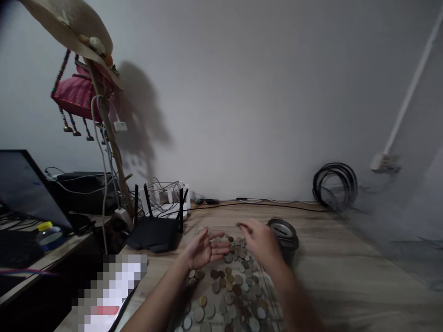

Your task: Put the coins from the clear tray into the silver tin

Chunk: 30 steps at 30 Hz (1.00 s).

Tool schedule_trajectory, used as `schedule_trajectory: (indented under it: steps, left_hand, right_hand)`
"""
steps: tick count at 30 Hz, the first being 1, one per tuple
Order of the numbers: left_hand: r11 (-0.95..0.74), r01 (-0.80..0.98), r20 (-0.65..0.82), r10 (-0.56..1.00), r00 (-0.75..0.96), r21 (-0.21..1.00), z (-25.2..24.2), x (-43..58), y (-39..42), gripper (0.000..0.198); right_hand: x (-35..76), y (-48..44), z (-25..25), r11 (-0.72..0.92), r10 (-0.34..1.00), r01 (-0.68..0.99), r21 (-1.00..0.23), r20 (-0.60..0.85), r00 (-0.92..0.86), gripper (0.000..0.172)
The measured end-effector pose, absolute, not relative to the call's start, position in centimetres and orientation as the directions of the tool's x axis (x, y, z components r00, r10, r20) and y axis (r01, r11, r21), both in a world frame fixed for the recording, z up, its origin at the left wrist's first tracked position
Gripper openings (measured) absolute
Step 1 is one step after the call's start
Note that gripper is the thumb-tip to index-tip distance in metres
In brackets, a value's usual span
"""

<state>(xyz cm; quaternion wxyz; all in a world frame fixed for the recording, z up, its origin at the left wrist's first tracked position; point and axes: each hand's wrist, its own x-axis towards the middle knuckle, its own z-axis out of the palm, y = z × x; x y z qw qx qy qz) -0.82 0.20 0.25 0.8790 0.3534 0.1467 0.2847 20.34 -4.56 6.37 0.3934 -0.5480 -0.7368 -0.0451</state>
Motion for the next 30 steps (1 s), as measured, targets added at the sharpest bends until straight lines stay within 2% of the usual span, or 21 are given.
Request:
schedule_trajectory:
  steps: [3, 4, 6, 11, 19, 26, 30]
  left_hand:
    - [0.586, -0.370, -0.133, 0.641, 0.756, 0.721, -0.1, -0.8, 0.6, 0.049]
    - [0.584, -0.371, -0.153, 0.657, 0.738, 0.722, -0.2, -0.7, 0.7, 0.045]
    - [0.575, -0.376, -0.180, 0.687, 0.704, 0.727, -0.3, -0.7, 0.8, 0.041]
    - [0.557, -0.364, -0.225, 0.727, 0.649, 0.747, -0.3, -0.7, 0.9, 0.036]
    - [0.521, -0.337, -0.261, 0.770, 0.582, 0.785, -0.2, -0.5, 0.8, 0.029]
    - [0.518, -0.313, -0.291, 0.781, 0.553, 0.796, -0.3, -0.5, 0.8, 0.029]
    - [0.501, -0.323, -0.277, 0.794, 0.542, 0.803, -0.4, -0.6, 0.9, 0.029]
  right_hand:
    - [26.1, -4.5, 7.1, 0.090, 0.721, 0.896, -0.435, 0.649, 0.243, 0.030]
    - [27.8, -4.4, 7.1, -0.014, 0.731, 0.894, -0.448, 0.605, 0.315, 0.032]
    - [30.6, -4.2, 6.7, -0.110, 0.776, 0.884, -0.454, 0.517, 0.362, 0.032]
    - [32.0, -3.9, 5.9, -0.100, 0.843, 0.894, -0.436, 0.440, 0.309, 0.029]
    - [31.6, -3.8, 5.3, 0.032, 0.828, 0.940, -0.340, 0.536, 0.166, 0.036]
    - [30.4, -4.0, 5.8, -0.077, 0.785, 0.918, -0.390, 0.544, 0.297, 0.033]
    - [30.3, -4.1, 5.9, -0.105, 0.817, 0.911, -0.399, 0.487, 0.308, 0.030]
